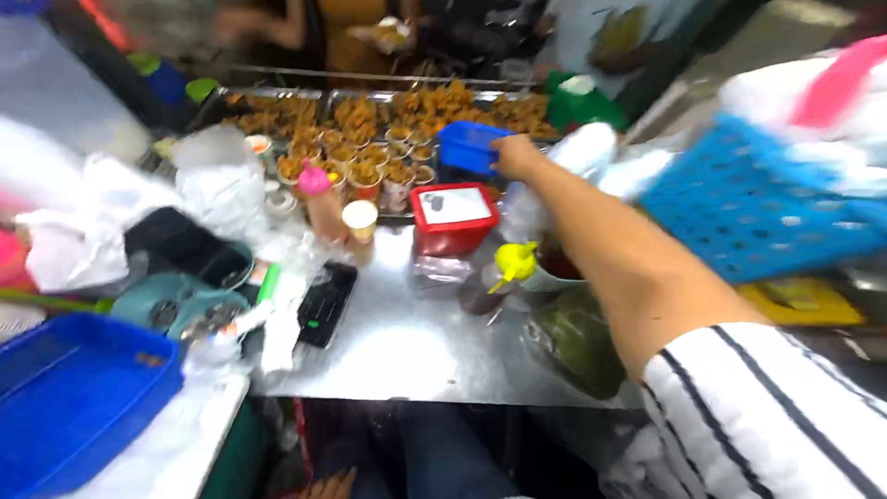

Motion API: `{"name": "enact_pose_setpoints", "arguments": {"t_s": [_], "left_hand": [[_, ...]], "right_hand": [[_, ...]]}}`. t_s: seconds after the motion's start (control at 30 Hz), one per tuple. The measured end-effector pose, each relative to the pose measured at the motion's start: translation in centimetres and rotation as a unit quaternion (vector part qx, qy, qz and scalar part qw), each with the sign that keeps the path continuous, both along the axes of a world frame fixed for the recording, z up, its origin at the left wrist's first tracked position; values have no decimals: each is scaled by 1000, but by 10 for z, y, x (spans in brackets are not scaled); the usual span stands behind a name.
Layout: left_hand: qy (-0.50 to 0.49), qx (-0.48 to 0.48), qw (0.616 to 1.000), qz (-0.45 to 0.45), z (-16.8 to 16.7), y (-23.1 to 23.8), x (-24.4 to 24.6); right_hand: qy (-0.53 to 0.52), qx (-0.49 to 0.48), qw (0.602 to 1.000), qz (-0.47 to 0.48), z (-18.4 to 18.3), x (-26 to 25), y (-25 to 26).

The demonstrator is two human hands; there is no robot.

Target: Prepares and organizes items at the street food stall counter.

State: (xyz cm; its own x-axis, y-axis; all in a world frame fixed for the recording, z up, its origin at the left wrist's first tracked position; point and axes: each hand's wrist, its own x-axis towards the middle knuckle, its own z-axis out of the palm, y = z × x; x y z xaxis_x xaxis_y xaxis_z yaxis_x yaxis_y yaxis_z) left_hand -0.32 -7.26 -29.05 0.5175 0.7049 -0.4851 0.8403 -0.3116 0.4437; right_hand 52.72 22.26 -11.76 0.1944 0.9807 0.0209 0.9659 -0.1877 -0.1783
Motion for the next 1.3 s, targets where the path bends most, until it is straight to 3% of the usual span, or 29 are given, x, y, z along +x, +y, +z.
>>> {"name": "enact_pose_setpoints", "arguments": {"t_s": [0.17, 0.37, 0.43, 0.53, 0.63, 0.7, 0.77, 0.83, 0.97, 1.1, 1.3], "left_hand": [[21, -47, 999, 2, 5, 6, 19], [57, -79, 995, -21, 9, 20, 24], [55, -68, 996, -19, 12, 22, 24], [42, -61, 997, -18, 14, 21, 27], [26, -53, 998, -35, 11, 15, 32], [20, -46, 998, -48, 4, 9, 32], [43, -55, 995, -66, -7, 4, 31], [65, -61, 993, -81, -20, -1, 27], [41, -82, 992, -88, -56, -25, 17], [31, -30, 992, -115, -100, -54, -3], [47, -31, 994, -94, -89, -58, -10]], "right_hand": [[17, -2, 1000, 13, 9, 0, -7], [31, 121, 991, 54, 56, -20, -67], [35, 191, 974, 113, 52, -11, -93], [123, 223, 950, 182, 49, -58, -183], [264, 84, 917, 288, 6, -106, -273], [305, -98, 890, 325, -43, -130, -310], [303, -330, 858, 251, -102, -149, -334], [257, -439, 852, 121, -166, -158, -356], [291, -369, 880, -73, -239, -158, -375], [314, -302, 898, -68, -265, -152, -356], [281, -361, 885, -84, -273, -167, -350]]}}
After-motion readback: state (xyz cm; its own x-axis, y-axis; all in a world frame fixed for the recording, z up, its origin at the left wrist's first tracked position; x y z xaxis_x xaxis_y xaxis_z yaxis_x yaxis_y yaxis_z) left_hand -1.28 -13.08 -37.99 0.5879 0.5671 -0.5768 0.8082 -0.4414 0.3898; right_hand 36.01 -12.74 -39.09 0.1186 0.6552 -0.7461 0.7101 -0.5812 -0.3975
